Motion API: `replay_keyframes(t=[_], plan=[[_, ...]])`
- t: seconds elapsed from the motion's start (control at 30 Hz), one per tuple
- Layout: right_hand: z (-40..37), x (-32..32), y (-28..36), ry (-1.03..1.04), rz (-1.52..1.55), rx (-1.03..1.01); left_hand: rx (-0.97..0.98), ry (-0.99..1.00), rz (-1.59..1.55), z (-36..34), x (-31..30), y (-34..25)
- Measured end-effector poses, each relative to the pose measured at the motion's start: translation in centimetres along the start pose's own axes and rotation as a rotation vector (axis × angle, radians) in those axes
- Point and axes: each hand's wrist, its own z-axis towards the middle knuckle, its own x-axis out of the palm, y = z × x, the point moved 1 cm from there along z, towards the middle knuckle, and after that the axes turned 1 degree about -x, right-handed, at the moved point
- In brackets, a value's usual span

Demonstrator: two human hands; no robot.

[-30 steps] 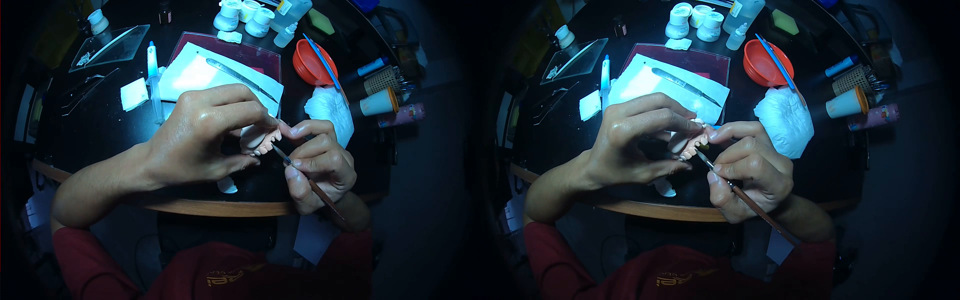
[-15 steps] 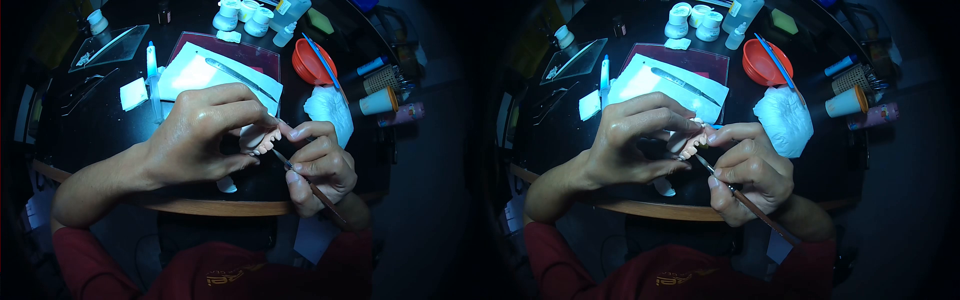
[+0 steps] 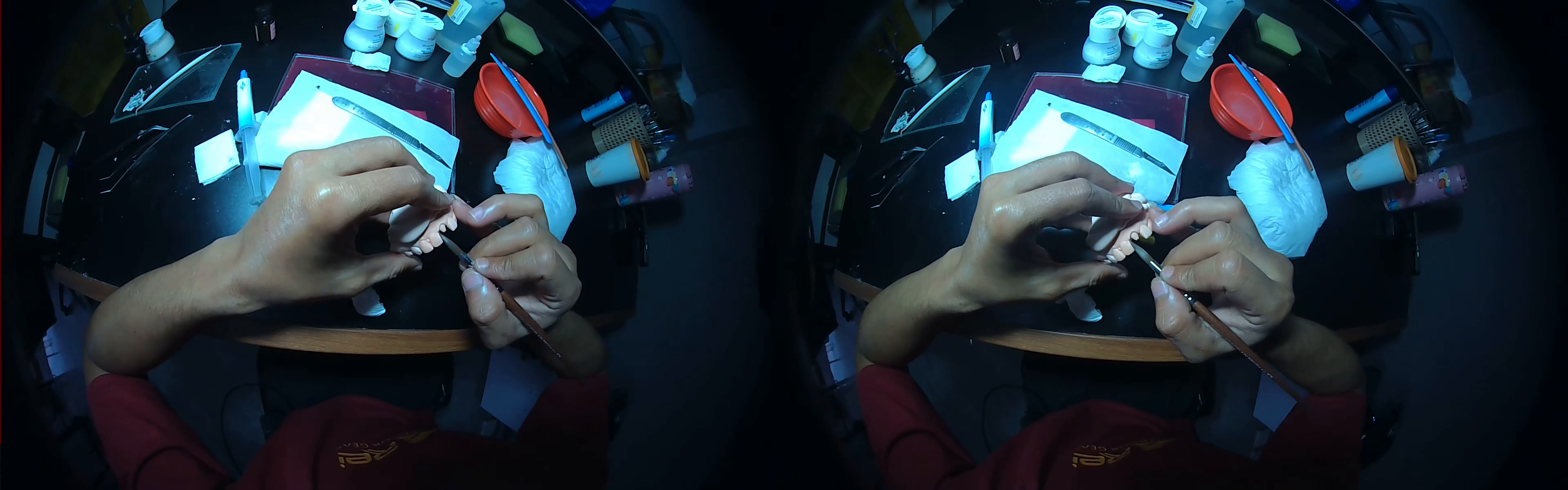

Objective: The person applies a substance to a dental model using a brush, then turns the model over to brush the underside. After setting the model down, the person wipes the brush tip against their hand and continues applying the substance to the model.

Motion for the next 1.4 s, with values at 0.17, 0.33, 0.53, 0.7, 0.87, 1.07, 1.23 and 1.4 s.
replay_keyframes(t=[0.17,0.33,0.53,0.7,0.87,1.07,1.23,1.4], plan=[[-0.23,0.04,-0.09,-0.008,0.015,0.002,-0.009,0.016,0.007,-0.03,-0.15,-0.07],[-0.17,-0.23,-0.12,0.007,0.032,-0.009,-0.014,0.014,0.000,-0.02,-0.11,-0.05],[-0.23,0.05,-0.08,-0.014,0.017,-0.005,-0.015,0.006,-0.001,0.08,-0.15,-0.24],[-0.11,-0.04,-0.09,-0.002,0.013,0.000,0.012,-0.024,0.041,0.04,0.23,0.02],[0.09,0.13,0.09,-0.004,-0.005,0.006,0.006,-0.042,0.050,-0.02,0.39,0.00],[0.00,0.24,-0.08,-0.018,0.019,-0.004,0.021,-0.064,0.042,0.19,0.49,-0.09],[0.05,0.21,0.09,-0.001,-0.005,-0.006,0.028,-0.069,0.044,0.11,0.56,0.04],[0.16,0.22,0.23,0.001,-0.011,0.005,0.015,-0.059,0.046,0.07,0.51,0.02]])
